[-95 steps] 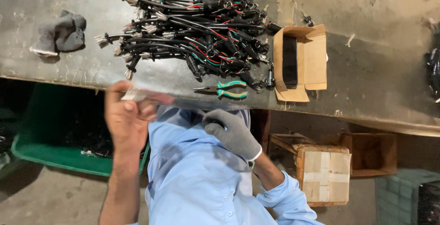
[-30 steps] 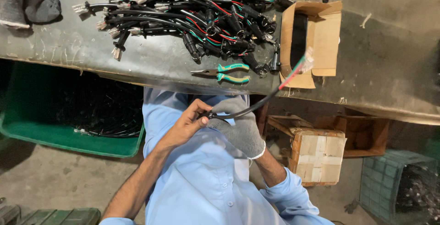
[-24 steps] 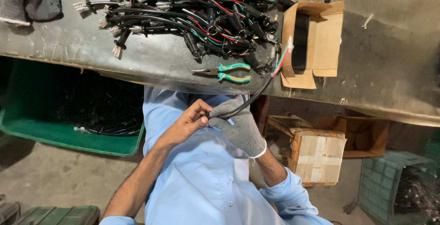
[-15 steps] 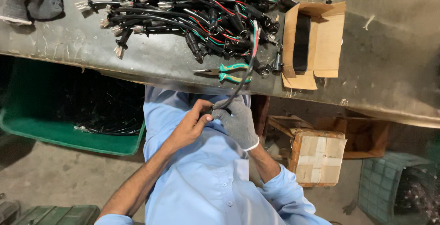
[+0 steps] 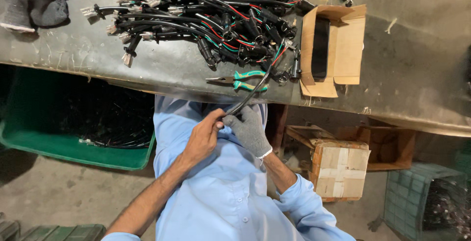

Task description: The person sits at a workbench assembling wire harnesses. They pick up a cable, insert its wires into a black connector housing, use pliers to crimp or secure the terminals, and place the finished harness onto a growing pile on the bench, repeating the process.

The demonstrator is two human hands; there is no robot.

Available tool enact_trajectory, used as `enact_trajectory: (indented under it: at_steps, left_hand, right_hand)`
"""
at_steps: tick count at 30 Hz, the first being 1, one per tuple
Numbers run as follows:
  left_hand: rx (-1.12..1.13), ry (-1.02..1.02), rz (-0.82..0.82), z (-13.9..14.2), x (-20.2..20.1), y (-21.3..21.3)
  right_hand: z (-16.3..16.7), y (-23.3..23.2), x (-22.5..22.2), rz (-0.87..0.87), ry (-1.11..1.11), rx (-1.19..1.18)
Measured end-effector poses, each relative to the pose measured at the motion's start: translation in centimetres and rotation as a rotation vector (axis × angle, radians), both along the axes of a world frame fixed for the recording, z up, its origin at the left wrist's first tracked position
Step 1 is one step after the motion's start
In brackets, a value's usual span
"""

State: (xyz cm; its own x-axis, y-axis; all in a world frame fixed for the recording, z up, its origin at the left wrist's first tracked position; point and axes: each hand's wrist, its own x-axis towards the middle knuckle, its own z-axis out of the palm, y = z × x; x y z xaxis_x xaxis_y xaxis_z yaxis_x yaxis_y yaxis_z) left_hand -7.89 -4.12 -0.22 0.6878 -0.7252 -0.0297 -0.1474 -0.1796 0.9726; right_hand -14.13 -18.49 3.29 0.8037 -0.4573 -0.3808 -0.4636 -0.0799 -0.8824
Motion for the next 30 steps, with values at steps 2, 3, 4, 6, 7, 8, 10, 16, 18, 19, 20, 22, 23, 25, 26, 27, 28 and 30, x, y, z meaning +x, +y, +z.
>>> enact_trajectory:
  at_steps: [2, 3, 4, 6, 7, 8, 10, 16, 18, 19, 20, 22, 23, 25, 26, 27, 28, 30]
  left_hand:
    - [-0.123, 0.220, -0.003, 0.0, 0.8, 0.2]
    - [-0.183, 0.328, -0.008, -0.1, 1.3, 0.2]
    - [-0.179, 0.344, 0.011, -0.1, 1.9, 0.3]
    - [-0.166, 0.379, 0.049, 0.1, 3.0, 0.7]
    - [-0.159, 0.394, 0.050, 0.3, 3.5, 0.8]
    - [-0.153, 0.409, 0.053, 0.5, 4.0, 1.0]
    - [-0.136, 0.370, 0.023, 0.7, 4.6, 1.4]
    - [0.033, 0.224, -0.139, 1.1, 3.7, 2.6]
    - [0.231, 0.113, -0.181, 0.8, 2.7, 2.8]
    - [0.200, 0.056, -0.171, 0.5, 2.4, 2.8]
    - [0.170, -0.001, -0.161, 0.2, 2.1, 2.9]
    - [0.159, -0.098, -0.135, -0.4, 1.8, 2.9]
    - [0.178, -0.134, -0.118, -0.6, 1.6, 2.9]
    - [0.173, -0.112, -0.094, -0.8, 1.5, 2.9]
    - [0.151, -0.055, -0.089, -0.9, 1.4, 2.9]
    - [0.131, 0.003, -0.083, -0.9, 1.4, 2.9]
    - [0.101, 0.030, -0.087, -0.8, 1.3, 3.0]
    - [0.038, 0.077, -0.089, -0.5, 1.3, 3.0]
  right_hand:
    - [1.1, -1.0, 0.2, 0.187, -0.144, -0.171]
    - [1.7, -1.7, 0.4, 0.278, -0.217, -0.257]
    - [2.2, -2.2, 0.7, 0.289, -0.261, -0.542]
    - [2.7, -3.3, 1.3, 0.304, -0.335, -1.107]
    - [2.5, -3.7, 2.0, 0.268, -0.335, -1.160]
    - [2.2, -4.1, 2.7, 0.233, -0.336, -1.213]
    - [1.5, -4.6, 3.2, 0.240, -0.300, -1.222]
    - [0.3, -2.6, -0.4, 0.127, -0.370, -0.612]
    - [0.1, -1.1, -1.2, 0.045, -0.287, -0.109]
    - [-0.2, -0.8, -1.0, -0.021, -0.289, 0.044]
    - [-0.5, -0.3, -0.5, -0.088, -0.291, 0.198]
    - [-0.7, 0.4, 0.1, -0.153, -0.299, 0.313]
    - [-0.8, 0.7, 0.3, -0.149, -0.303, 0.274]
    - [-0.8, 1.1, 0.5, -0.159, -0.292, 0.250]
    - [-0.7, 1.1, 0.5, -0.175, -0.279, 0.264]
    - [-0.7, 1.2, 0.3, -0.190, -0.264, 0.281]
    - [-0.9, 1.3, 0.0, -0.230, -0.183, 0.314]
    - [-0.9, 1.6, -1.0, -0.302, -0.026, 0.378]
